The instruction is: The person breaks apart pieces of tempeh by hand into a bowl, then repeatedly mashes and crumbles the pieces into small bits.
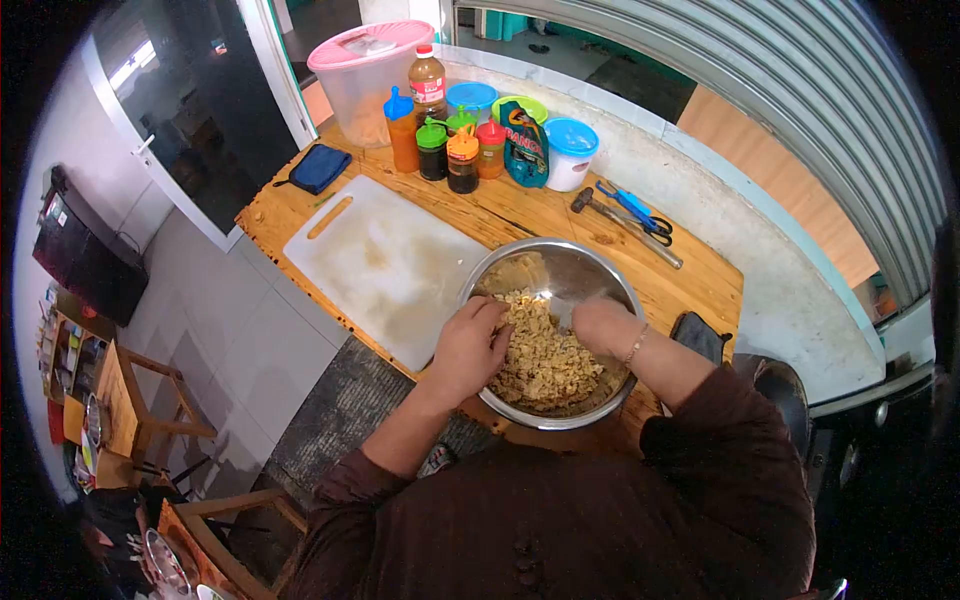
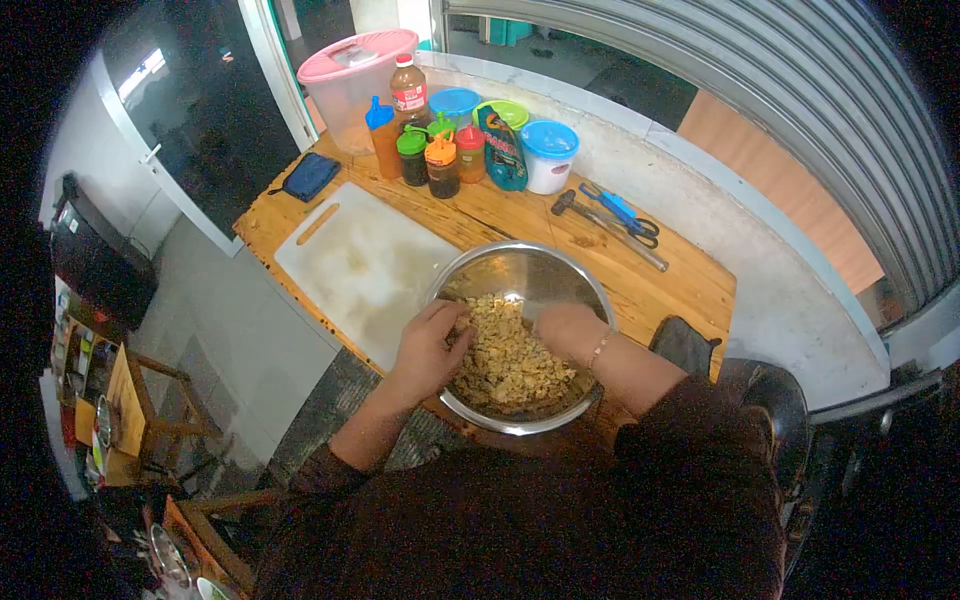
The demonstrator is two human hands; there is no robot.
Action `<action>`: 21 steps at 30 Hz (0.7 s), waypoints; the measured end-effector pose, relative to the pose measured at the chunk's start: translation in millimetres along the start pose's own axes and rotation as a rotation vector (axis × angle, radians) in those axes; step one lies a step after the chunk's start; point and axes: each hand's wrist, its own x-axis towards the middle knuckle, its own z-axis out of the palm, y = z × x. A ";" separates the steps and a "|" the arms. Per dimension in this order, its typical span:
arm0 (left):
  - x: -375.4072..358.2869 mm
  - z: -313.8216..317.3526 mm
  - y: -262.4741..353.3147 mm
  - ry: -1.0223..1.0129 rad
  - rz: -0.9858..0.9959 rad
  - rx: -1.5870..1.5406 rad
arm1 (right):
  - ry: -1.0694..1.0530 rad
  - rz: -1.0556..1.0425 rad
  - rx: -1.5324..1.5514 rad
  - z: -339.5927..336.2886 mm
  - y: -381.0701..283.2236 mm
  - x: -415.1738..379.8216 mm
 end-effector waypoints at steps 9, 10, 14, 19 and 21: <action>10.7 6.1 4.0 -0.029 -0.070 -0.103 | 0.429 -0.060 0.159 -2.0 4.3 5.7; 11.7 6.6 5.4 -0.042 -0.122 -0.153 | 0.125 -0.004 -0.128 2.9 6.9 2.6; 14.0 9.8 -1.1 -0.160 -0.504 -0.591 | -0.140 0.067 0.299 10.1 -7.8 1.6; 22.0 6.7 -1.1 -0.115 -0.716 -1.086 | 0.363 -0.056 0.689 -62.7 -37.8 -19.6; 22.4 5.5 1.9 -0.114 -0.742 -1.178 | 0.441 -0.087 0.819 -67.9 -49.6 -25.2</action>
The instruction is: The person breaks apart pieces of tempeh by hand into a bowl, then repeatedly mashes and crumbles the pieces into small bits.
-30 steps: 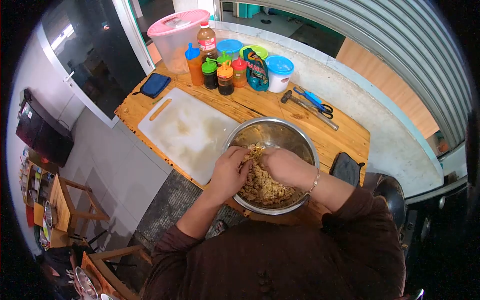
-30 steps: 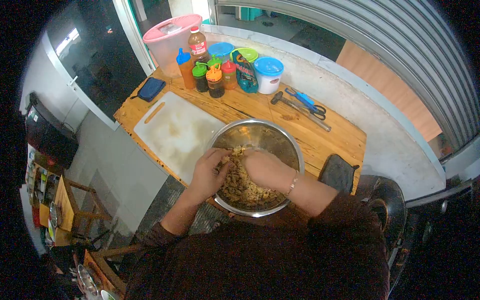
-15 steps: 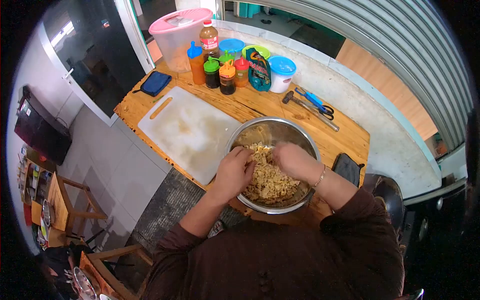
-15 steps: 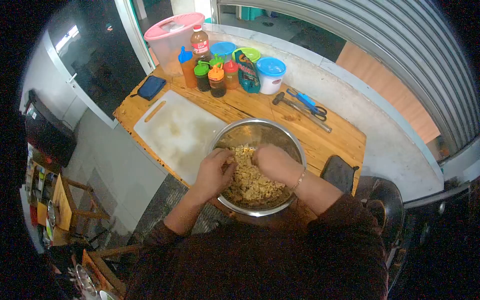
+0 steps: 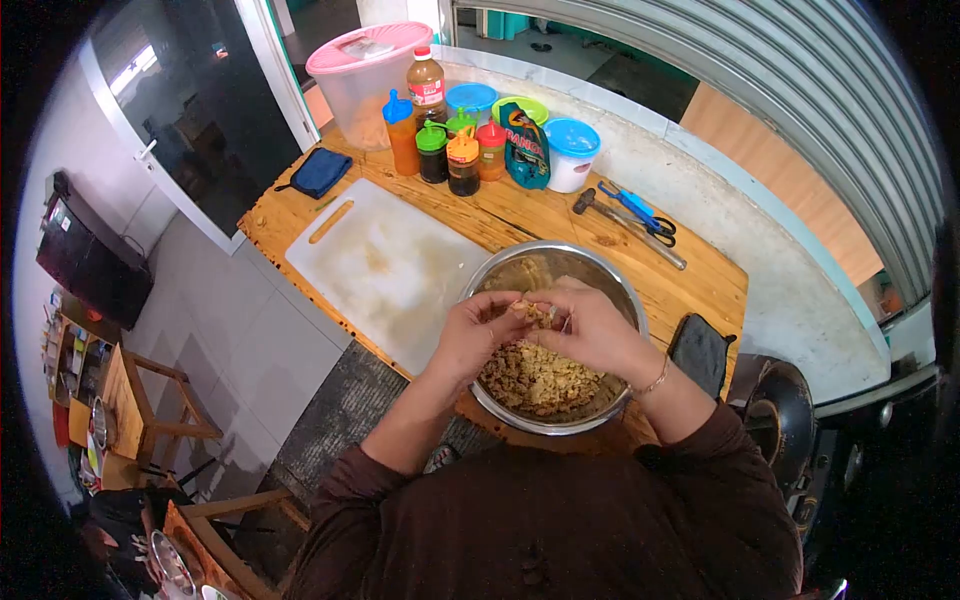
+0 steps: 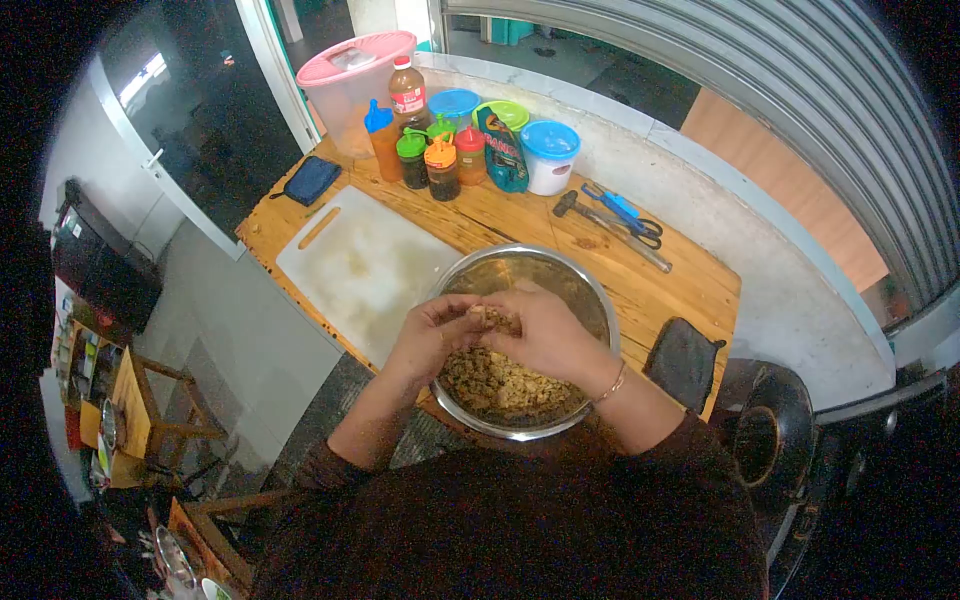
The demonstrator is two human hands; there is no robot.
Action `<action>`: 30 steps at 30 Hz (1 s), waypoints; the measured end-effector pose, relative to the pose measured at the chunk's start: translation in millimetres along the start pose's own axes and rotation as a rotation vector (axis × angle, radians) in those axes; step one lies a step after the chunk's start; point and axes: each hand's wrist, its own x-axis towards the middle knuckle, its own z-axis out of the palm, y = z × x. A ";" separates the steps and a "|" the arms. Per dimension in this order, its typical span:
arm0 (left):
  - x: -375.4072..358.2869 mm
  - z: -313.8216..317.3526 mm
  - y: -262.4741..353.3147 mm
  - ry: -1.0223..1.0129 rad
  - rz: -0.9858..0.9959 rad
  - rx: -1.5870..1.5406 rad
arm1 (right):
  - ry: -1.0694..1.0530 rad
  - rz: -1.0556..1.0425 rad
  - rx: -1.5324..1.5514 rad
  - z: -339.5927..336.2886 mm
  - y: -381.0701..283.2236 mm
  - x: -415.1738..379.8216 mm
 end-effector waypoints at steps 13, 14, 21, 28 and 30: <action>-0.1 2.1 -4.0 -0.037 -0.179 -0.019 | 0.114 -0.101 -0.070 22.3 7.6 -16.8; -2.9 2.5 -3.1 -0.032 -0.190 -0.024 | 0.125 -0.120 -0.073 23.7 5.5 -18.4; -6.6 3.6 0.1 -0.027 -0.164 -0.034 | 0.180 -0.162 -0.182 42.3 8.2 -24.7; -8.3 9.9 5.6 -0.025 -0.189 0.056 | 0.204 -0.160 -0.212 45.5 13.0 -26.4; -7.2 11.4 5.4 -0.002 -0.183 0.105 | 0.198 -0.159 -0.221 44.4 13.4 -25.3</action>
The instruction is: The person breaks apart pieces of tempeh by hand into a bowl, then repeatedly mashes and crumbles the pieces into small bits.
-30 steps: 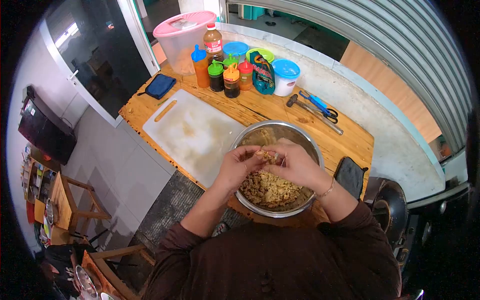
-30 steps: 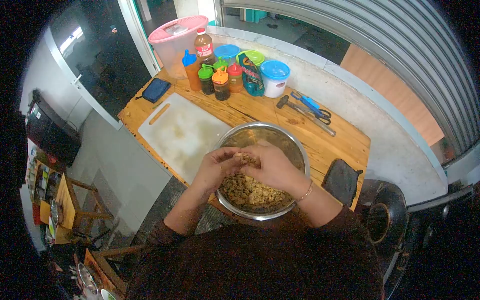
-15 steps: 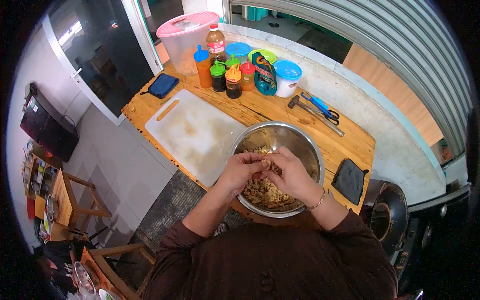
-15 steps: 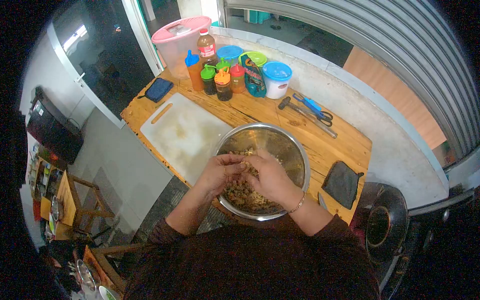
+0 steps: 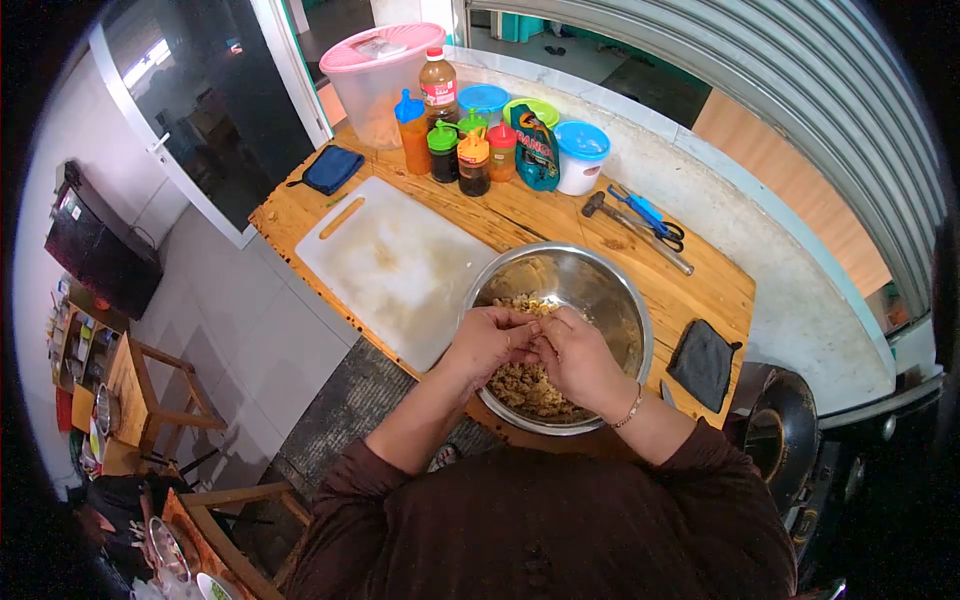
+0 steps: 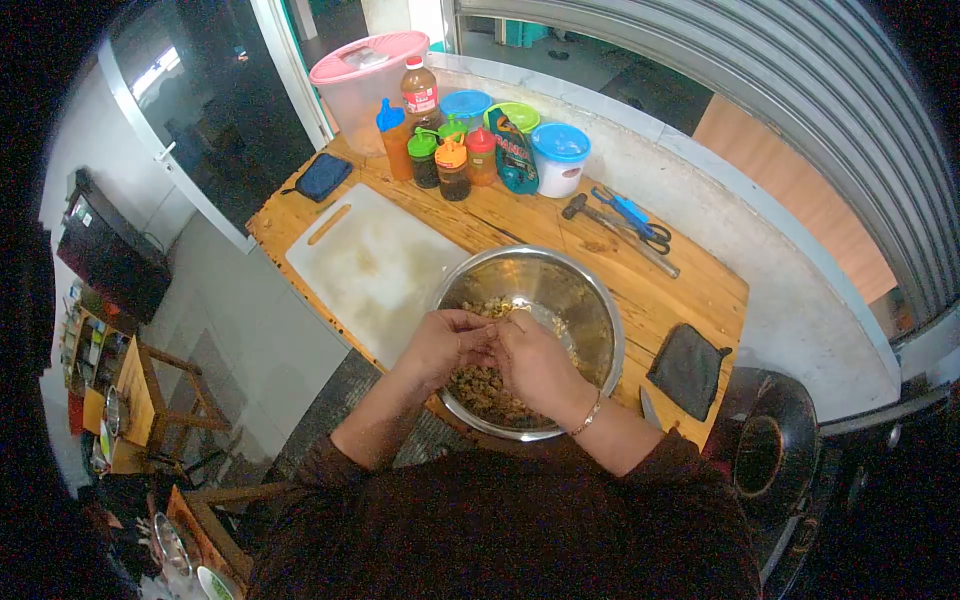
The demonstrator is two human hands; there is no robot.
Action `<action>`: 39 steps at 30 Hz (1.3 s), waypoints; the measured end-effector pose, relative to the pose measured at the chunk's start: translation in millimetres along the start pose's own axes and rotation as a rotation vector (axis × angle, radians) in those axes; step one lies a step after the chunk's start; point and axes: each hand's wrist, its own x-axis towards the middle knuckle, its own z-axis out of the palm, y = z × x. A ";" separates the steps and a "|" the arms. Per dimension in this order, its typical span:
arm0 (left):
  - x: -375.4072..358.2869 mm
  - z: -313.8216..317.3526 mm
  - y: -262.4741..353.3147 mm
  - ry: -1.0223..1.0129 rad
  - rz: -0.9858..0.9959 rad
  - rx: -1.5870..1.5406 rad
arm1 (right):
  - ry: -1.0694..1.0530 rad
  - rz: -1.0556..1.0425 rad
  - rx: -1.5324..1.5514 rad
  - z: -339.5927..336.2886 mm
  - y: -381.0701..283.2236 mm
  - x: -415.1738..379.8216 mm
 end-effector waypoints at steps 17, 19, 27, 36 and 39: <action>-2.9 9.5 2.3 0.147 0.407 0.807 | -0.357 0.537 0.421 -24.2 12.0 15.1; 3.6 3.9 -5.9 0.146 0.488 0.853 | -0.416 0.680 0.686 -26.3 24.3 19.7; 0.5 10.5 1.0 0.108 0.660 1.059 | -0.412 0.793 1.176 -29.0 37.6 16.0; 0.1 10.8 -4.5 0.146 0.744 0.980 | -0.286 0.662 0.714 -23.1 30.8 18.6; 2.5 5.3 -5.0 0.167 0.708 1.008 | -0.280 0.583 0.667 -21.7 29.7 20.0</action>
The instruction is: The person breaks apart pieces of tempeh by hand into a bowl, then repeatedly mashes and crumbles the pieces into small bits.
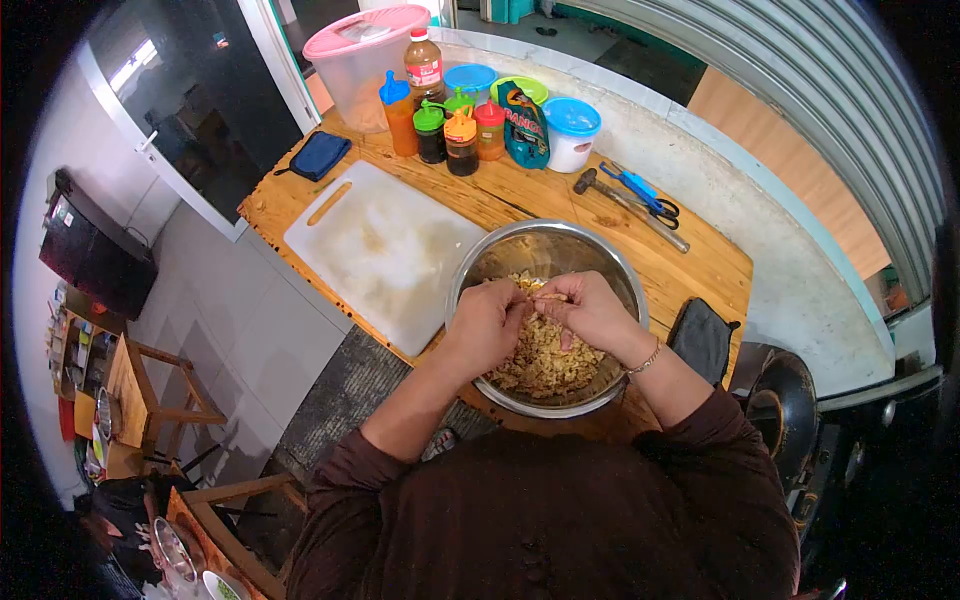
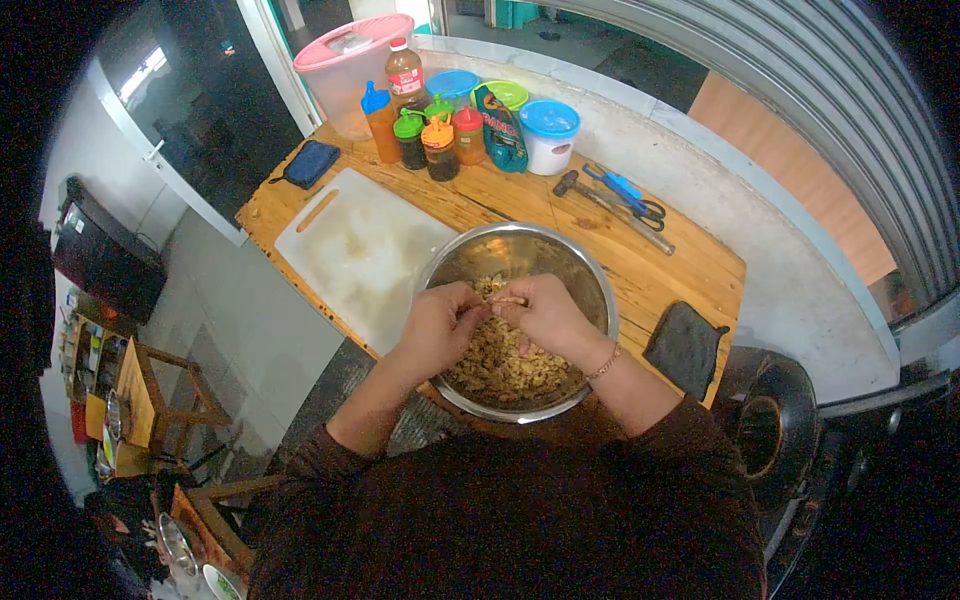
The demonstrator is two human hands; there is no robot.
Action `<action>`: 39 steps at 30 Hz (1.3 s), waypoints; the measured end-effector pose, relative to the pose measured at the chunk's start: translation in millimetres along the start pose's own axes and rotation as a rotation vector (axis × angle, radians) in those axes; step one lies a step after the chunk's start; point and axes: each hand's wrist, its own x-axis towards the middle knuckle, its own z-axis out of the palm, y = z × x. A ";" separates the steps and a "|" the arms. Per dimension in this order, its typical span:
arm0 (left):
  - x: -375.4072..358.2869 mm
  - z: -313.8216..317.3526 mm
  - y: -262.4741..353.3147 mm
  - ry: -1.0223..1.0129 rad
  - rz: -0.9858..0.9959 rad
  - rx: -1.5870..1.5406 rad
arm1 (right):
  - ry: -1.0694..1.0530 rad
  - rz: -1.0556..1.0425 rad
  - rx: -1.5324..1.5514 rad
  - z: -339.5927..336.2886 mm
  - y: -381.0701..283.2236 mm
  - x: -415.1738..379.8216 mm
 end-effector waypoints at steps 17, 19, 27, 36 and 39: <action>-1.7 -16.0 10.8 -0.110 -0.077 -0.050 | -0.092 0.041 0.170 -5.4 4.0 -6.2; -1.7 -11.8 7.6 -0.095 -0.026 -0.019 | -0.063 0.013 0.102 -1.9 3.4 -5.6; -1.3 1.8 -1.0 -0.078 0.048 0.040 | -0.005 -0.172 -0.230 1.7 8.9 1.7; 0.4 -2.7 -10.9 -0.078 0.036 0.019 | -0.178 0.127 -0.029 -14.5 3.4 9.6; 1.3 -7.2 -11.6 -0.107 0.027 0.036 | -0.175 0.124 -0.150 -22.1 -6.8 7.7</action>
